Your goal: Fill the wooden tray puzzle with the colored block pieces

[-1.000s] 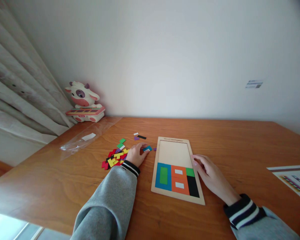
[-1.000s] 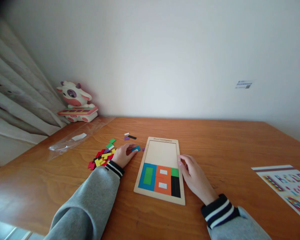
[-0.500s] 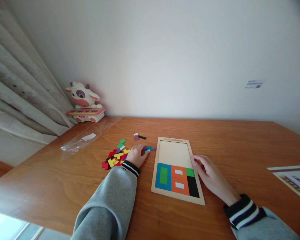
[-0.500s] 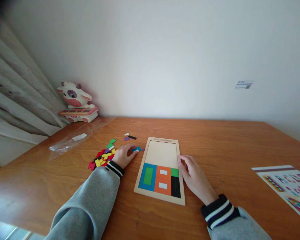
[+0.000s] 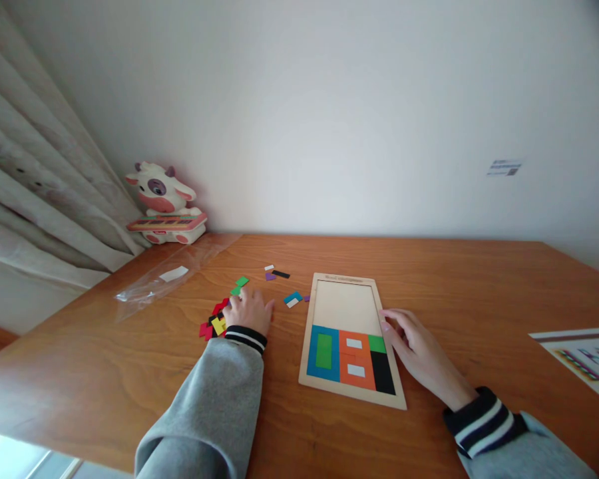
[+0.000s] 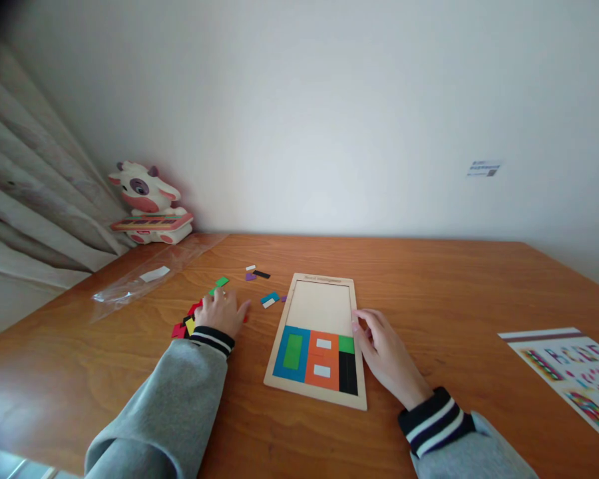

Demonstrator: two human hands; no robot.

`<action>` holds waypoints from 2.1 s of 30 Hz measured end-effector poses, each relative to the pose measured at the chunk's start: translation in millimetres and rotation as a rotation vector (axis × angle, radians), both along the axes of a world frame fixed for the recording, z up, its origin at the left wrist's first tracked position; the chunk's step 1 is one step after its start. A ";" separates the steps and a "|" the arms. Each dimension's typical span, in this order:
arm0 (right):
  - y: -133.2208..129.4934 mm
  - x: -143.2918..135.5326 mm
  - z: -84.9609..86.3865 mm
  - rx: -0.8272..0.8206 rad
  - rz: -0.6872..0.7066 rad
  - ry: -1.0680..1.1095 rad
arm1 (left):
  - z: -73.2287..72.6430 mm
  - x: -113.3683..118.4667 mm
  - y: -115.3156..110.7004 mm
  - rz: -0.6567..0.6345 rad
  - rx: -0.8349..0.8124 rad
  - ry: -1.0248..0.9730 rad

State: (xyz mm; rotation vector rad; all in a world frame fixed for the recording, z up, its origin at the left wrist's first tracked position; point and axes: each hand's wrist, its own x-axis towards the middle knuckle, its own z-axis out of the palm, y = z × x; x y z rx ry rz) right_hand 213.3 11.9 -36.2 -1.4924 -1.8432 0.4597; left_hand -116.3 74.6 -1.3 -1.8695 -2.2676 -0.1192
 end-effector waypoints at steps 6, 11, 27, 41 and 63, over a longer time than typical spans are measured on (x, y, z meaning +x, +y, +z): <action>-0.8 -1.2 1.2 0.004 -0.013 -0.011 | -11.4 -12.4 5.4 -0.051 -0.094 0.068; -1.3 -2.5 2.8 0.010 -0.007 -0.015 | -6.0 -18.0 11.9 -0.174 -0.139 0.081; -3.1 -4.2 7.4 0.011 -0.014 -0.007 | 1.8 -27.8 12.1 -0.311 -0.054 -0.002; -3.8 -6.9 11.3 0.038 -0.020 -0.002 | -3.3 -23.7 14.4 -0.466 0.001 -0.109; -3.0 -7.8 9.6 0.034 -0.018 -0.002 | -20.7 56.4 -3.1 -1.065 0.248 -0.367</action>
